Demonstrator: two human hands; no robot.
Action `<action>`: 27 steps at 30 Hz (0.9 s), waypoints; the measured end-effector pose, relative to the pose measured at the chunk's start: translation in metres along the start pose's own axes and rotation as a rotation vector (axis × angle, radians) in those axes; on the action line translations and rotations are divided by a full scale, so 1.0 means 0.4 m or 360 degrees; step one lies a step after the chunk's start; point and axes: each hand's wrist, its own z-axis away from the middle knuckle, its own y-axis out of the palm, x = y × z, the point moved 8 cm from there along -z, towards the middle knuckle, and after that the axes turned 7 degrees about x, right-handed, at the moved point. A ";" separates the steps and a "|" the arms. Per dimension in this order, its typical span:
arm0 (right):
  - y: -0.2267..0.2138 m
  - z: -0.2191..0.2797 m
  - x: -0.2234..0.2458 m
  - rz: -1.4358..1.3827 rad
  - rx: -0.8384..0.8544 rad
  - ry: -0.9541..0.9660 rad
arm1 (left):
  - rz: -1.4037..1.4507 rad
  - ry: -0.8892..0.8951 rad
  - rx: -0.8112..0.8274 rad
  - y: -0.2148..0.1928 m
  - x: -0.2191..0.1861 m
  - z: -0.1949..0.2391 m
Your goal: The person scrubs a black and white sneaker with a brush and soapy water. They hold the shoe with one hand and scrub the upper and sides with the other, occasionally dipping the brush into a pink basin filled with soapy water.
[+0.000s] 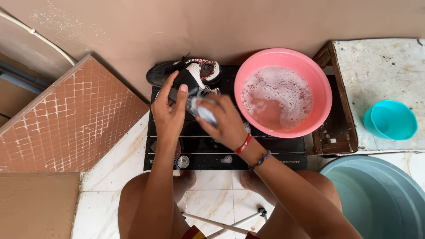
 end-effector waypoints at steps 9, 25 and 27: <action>0.021 0.009 0.012 -0.0071 0.0026 0.0005 | -0.0131 0.0070 -0.0104 -0.019 0.004 -0.005; -0.066 -0.050 -0.002 -0.0189 -0.0198 0.0121 | -0.0118 0.0075 -0.0110 -0.017 0.047 -0.004; -0.036 -0.034 0.027 -0.0110 -0.0083 0.0003 | -0.0152 0.0073 -0.0114 -0.016 0.039 -0.005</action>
